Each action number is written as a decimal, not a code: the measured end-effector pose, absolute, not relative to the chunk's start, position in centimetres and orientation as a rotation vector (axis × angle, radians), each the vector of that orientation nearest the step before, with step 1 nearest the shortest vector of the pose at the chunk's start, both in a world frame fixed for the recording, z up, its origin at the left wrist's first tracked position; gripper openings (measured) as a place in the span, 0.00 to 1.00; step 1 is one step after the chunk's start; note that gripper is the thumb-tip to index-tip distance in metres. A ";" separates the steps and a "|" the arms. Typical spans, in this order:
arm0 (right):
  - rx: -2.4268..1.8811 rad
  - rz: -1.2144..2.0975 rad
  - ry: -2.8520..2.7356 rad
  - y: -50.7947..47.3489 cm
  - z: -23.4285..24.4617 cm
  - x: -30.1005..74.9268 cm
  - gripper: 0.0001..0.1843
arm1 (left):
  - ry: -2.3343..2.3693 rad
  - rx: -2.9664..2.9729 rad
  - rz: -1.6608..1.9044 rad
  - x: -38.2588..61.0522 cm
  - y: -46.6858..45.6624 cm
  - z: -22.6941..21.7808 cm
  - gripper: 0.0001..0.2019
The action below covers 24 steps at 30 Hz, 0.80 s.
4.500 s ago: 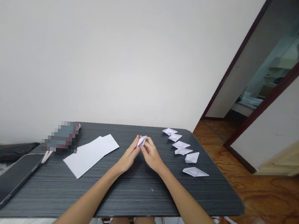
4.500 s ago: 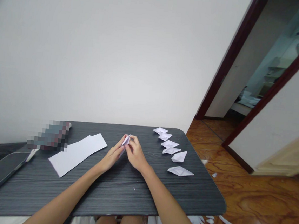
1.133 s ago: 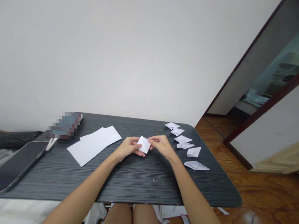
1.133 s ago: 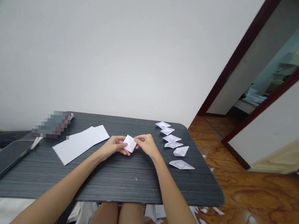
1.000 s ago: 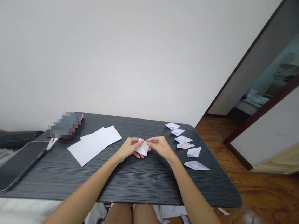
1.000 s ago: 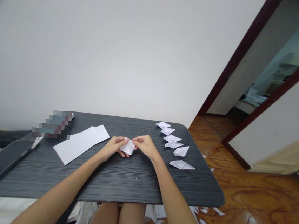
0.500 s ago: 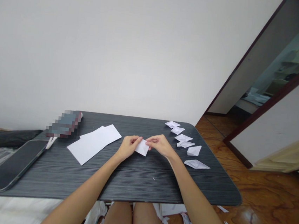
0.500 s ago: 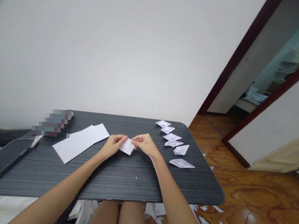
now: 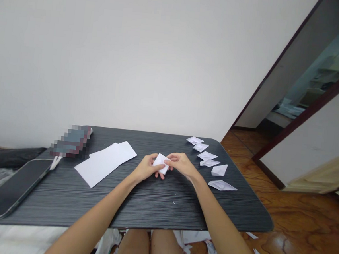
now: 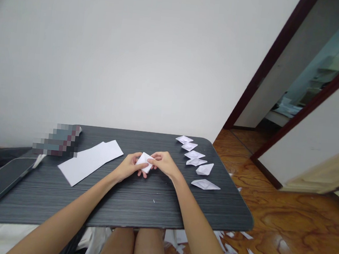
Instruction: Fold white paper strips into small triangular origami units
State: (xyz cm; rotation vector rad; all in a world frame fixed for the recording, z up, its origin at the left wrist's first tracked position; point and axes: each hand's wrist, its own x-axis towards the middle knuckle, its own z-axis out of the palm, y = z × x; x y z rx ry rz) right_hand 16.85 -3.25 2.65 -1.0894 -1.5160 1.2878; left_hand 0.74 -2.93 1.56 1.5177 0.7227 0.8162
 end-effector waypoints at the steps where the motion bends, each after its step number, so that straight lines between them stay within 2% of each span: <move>1: -1.092 1.334 -1.517 -3.3 2.7 16.9 0.13 | 0.699 1.507 0.822 0.7 -2.9 1.6 0.16; 6: -1.127 1.349 -1.451 -3.3 2.9 17.1 0.16 | 0.616 1.345 0.804 0.4 -2.9 2.1 0.30; 11: -1.108 1.384 -1.385 -3.1 2.8 17.0 0.18 | 0.654 1.301 0.777 0.0 -2.6 2.2 0.32; 17: -1.291 1.276 -1.258 -2.9 1.9 17.0 0.14 | 0.987 2.041 0.932 -1.1 -2.3 1.9 0.21; 20: -1.346 1.314 -1.302 -2.8 1.4 16.8 0.12 | 0.979 2.419 0.913 -1.3 -2.3 1.7 0.15; 24: -1.402 1.322 -1.419 -2.8 1.1 16.6 0.12 | 0.943 2.579 0.829 -1.1 -2.2 1.3 0.13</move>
